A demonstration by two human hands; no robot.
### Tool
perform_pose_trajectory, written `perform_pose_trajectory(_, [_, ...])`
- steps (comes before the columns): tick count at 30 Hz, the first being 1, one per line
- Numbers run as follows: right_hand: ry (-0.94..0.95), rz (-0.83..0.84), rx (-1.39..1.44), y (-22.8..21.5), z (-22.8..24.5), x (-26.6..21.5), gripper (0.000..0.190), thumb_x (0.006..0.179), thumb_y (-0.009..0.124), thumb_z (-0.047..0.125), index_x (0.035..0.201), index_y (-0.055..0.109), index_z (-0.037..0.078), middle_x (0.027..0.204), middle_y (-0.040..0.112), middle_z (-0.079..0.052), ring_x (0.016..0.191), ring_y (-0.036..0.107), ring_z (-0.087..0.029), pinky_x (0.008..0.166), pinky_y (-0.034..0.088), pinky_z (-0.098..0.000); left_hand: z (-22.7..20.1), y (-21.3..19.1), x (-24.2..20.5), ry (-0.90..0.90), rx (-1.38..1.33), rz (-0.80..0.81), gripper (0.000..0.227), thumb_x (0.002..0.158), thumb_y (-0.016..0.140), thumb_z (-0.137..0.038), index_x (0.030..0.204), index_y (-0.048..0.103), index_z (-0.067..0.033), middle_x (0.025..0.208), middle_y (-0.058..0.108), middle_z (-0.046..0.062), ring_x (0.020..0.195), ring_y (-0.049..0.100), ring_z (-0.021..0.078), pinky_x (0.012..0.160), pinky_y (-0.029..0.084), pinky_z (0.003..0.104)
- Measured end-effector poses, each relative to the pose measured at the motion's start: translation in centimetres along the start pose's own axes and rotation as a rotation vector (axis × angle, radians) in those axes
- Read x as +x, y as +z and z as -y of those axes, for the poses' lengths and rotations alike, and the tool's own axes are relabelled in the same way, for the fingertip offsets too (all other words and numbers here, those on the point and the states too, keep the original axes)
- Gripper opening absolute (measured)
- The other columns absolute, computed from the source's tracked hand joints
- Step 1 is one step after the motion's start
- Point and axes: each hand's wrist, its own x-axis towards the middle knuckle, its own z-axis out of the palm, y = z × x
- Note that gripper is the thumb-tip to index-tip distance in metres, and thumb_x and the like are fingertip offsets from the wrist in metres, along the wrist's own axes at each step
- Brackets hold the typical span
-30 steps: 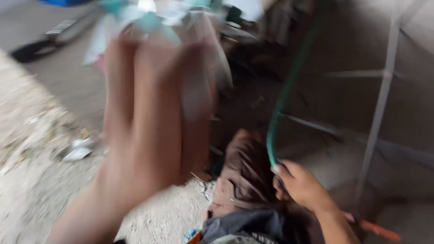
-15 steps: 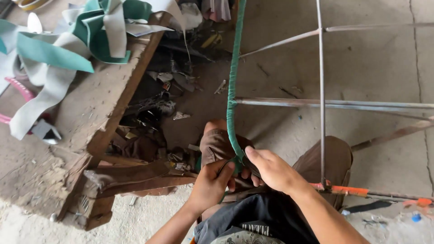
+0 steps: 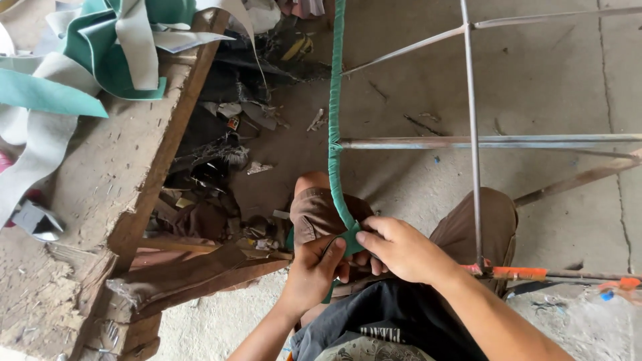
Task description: Wrapping a thin green material strip around a metal wire frame to prepare it for upholstery.
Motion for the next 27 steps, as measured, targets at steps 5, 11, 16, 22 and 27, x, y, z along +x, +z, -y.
perform_pose_trajectory(5, [0.019,0.039,0.052,0.1,-0.4,0.4,0.024,0.110,0.049,0.026,0.101,0.062,0.008,0.085,0.078,-0.007,0.060,0.068,-0.016,0.062,0.051,-0.0302,2.8,-2.2,-1.0,-0.029,0.187,0.045,0.038,0.110,0.052,-0.031,0.080,0.059,-0.0087,0.067,0.064,0.003,0.056,0.049,0.0121,0.053,0.038,0.031])
perform_pose_trajectory(11, [-0.091,-0.040,-0.039,0.6,-2.3,1.4,0.029,0.106,0.053,0.027,0.089,0.065,0.007,0.066,0.078,-0.006,0.048,0.069,-0.015,0.050,0.054,-0.0296,10.3,-4.9,1.1,0.067,0.724,-0.077,0.047,0.107,0.052,-0.044,0.076,0.061,-0.0106,0.061,0.062,0.009,0.060,0.058,0.0281,0.057,0.044,0.044])
perform_pose_trajectory(16, [-0.138,-0.078,0.009,0.5,-2.3,1.5,0.034,0.102,0.054,0.025,0.083,0.072,0.003,0.050,0.072,-0.009,0.040,0.067,-0.018,0.044,0.056,-0.0293,13.5,1.0,11.0,0.047,0.963,-0.075,0.040,0.100,0.054,-0.031,0.076,0.070,-0.0047,0.065,0.071,0.019,0.073,0.073,0.0463,0.068,0.059,0.057])
perform_pose_trajectory(22, [-0.103,-0.038,0.076,-0.3,-1.3,-0.1,0.032,0.100,0.057,0.027,0.092,0.073,0.000,0.056,0.075,-0.010,0.043,0.066,-0.017,0.047,0.055,-0.0272,9.0,4.7,16.1,0.361,0.654,-0.072,0.017,0.093,0.056,-0.036,0.081,0.062,-0.0268,0.064,0.059,0.002,0.065,0.066,0.0259,0.068,0.056,0.036])
perform_pose_trajectory(27, [-0.062,0.038,0.216,-0.8,-0.7,-1.1,0.034,0.099,0.057,0.021,0.094,0.069,-0.011,0.067,0.079,-0.020,0.045,0.069,-0.020,0.043,0.053,-0.0277,11.6,2.4,18.1,0.555,0.549,0.128,0.025,0.099,0.050,-0.044,0.084,0.057,-0.0246,0.063,0.059,-0.002,0.061,0.062,0.0254,0.064,0.054,0.036])
